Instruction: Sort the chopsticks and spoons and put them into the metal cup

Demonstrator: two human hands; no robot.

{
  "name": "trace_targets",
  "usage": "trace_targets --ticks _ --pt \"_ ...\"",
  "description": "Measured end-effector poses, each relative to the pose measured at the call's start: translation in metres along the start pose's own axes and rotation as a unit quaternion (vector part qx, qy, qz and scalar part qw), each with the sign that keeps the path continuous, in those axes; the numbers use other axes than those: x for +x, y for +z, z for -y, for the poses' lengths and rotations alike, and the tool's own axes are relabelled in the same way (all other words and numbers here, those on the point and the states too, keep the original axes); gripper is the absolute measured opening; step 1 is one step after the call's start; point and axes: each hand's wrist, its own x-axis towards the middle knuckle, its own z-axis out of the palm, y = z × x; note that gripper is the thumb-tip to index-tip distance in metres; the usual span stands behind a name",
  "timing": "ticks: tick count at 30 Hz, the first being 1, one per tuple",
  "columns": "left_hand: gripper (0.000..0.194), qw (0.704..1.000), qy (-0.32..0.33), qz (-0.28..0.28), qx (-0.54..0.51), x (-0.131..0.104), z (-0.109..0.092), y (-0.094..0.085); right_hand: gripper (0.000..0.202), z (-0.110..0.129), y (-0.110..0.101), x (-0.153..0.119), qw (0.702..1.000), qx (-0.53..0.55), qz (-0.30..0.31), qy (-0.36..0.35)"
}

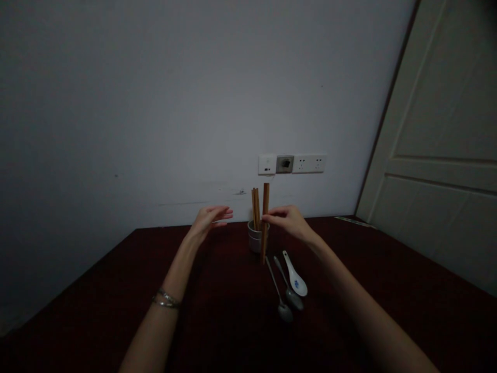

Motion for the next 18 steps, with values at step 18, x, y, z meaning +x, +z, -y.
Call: trace_targets --ticks 18 --pt "0.028 0.97 -0.197 -0.133 0.055 0.039 0.151 -0.047 0.036 -0.069 -0.027 0.105 0.986 -0.043 -0.158 0.005"
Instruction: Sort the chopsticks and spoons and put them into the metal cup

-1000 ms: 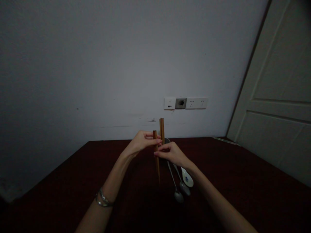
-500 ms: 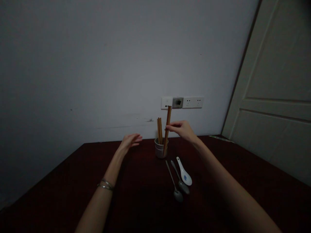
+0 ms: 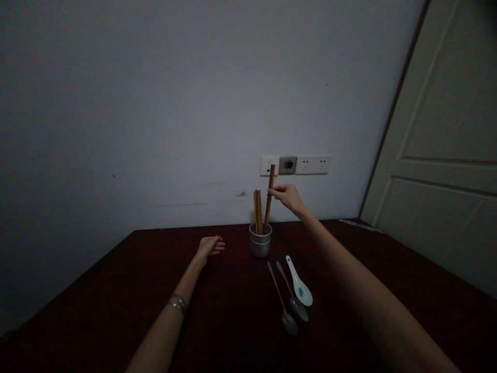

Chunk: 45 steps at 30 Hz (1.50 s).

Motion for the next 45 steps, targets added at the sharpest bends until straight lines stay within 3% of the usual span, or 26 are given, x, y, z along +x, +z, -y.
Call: trace_targets --ticks 15,38,45 --pt "0.023 0.997 0.019 -0.039 0.06 -0.003 0.001 0.009 0.037 -0.048 0.033 -0.025 0.998 -0.018 0.051 0.039" --pt "0.024 0.996 0.029 -0.043 0.073 -0.003 0.0 0.01 0.03 -0.075 0.045 -0.032 0.995 0.011 0.068 0.069" --pt "0.024 0.996 0.034 -0.043 0.063 -0.001 0.003 0.01 0.029 -0.077 0.047 -0.037 0.989 0.027 0.101 0.1"
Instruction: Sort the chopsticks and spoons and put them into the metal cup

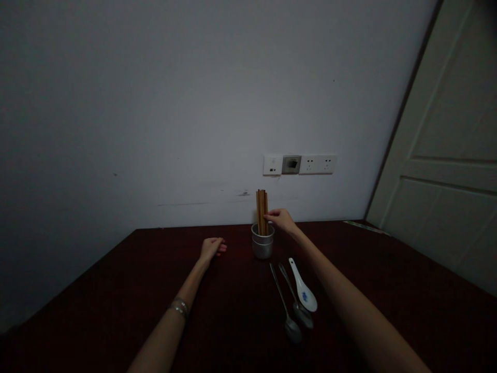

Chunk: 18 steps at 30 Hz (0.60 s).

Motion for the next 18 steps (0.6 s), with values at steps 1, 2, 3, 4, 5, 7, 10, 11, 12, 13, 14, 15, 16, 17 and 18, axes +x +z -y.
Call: trace_targets --ticks 1,2,3,4,5,7,10,11,12,13,14,15,16,17,18 --pt "0.024 1.0 0.001 0.0 -0.002 0.0 0.001 0.0 0.029 0.0 0.0 0.0 1.0 0.006 0.001 0.003" --pt "0.025 1.0 0.002 0.0 -0.004 0.001 0.001 0.0 0.029 -0.001 0.001 -0.001 1.0 0.009 0.001 0.004" --pt "0.025 1.0 0.002 0.0 -0.004 0.001 0.001 0.0 0.029 -0.001 0.001 -0.001 1.0 0.008 0.001 0.005" --pt "0.025 1.0 0.002 0.0 -0.005 0.001 0.001 0.0 0.029 -0.002 0.001 -0.001 1.0 0.005 0.001 0.006" --pt "0.024 1.0 0.003 0.001 -0.005 0.001 0.001 -0.001 0.029 -0.002 0.001 0.0 1.0 0.002 0.0 0.006" --pt "0.025 1.0 0.005 0.001 -0.006 0.0 0.001 -0.001 0.029 -0.003 0.001 0.001 1.0 -0.002 -0.001 0.007" --pt "0.025 1.0 0.007 0.002 -0.002 0.0 0.0 -0.001 0.028 -0.006 0.0 0.002 1.0 -0.001 0.001 0.006" --pt "0.025 1.0 0.007 0.002 0.001 0.0 0.0 -0.001 0.028 -0.007 0.0 0.003 1.0 -0.002 0.0 0.007" --pt "0.025 1.0 0.007 0.003 0.004 0.0 0.001 -0.001 0.028 -0.008 0.0 0.003 1.0 -0.002 0.0 0.007" --pt "0.025 1.0 0.008 0.004 0.007 0.0 0.001 -0.001 0.028 -0.009 0.001 0.004 1.0 0.0 -0.001 0.008" --pt "0.025 1.0 0.01 0.005 0.009 0.0 0.001 -0.001 0.028 -0.01 0.001 0.004 1.0 0.004 -0.002 0.009" --pt "0.025 1.0 0.012 0.007 0.01 0.0 0.001 -0.001 0.028 -0.011 0.001 0.003 1.0 0.011 -0.003 0.011" --pt "0.025 1.0 0.014 0.009 0.01 0.001 0.002 -0.001 0.028 -0.011 0.002 0.003 1.0 0.02 -0.004 0.012" --pt "0.025 1.0 0.015 0.01 0.011 0.001 0.002 -0.001 0.029 -0.011 0.002 0.002 0.999 0.03 -0.004 0.015" --pt "0.025 1.0 0.014 0.01 0.011 0.001 0.002 -0.001 0.029 -0.01 0.002 0.001 0.999 0.039 -0.004 0.017"
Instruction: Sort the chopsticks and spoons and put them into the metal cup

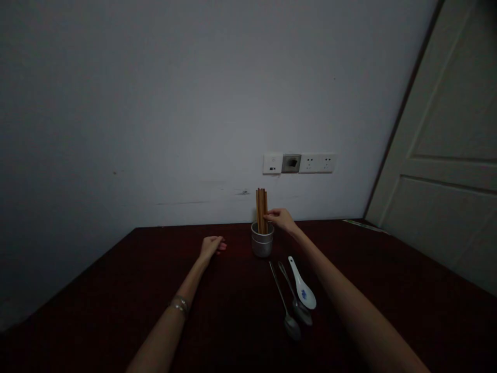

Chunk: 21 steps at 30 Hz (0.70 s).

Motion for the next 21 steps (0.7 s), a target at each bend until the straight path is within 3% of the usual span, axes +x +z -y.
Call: trace_targets --ticks 5,11,17,21 --pt "0.024 1.0 -0.003 -0.003 0.003 0.0 -0.001 0.0 0.032 0.004 -0.008 -0.005 1.0 0.005 0.008 -0.002" --pt "0.025 1.0 0.007 -0.004 0.004 0.0 0.0 0.0 0.032 -0.011 -0.037 -0.024 0.999 -0.036 -0.021 0.005" --pt "0.023 1.0 0.006 0.002 0.011 0.001 0.001 -0.001 0.029 -0.047 -0.076 -0.068 0.98 -0.196 -0.021 0.041" --pt "0.021 1.0 0.014 0.001 0.013 -0.002 0.0 -0.001 0.03 -0.066 -0.095 -0.103 0.932 -0.359 0.01 0.044"
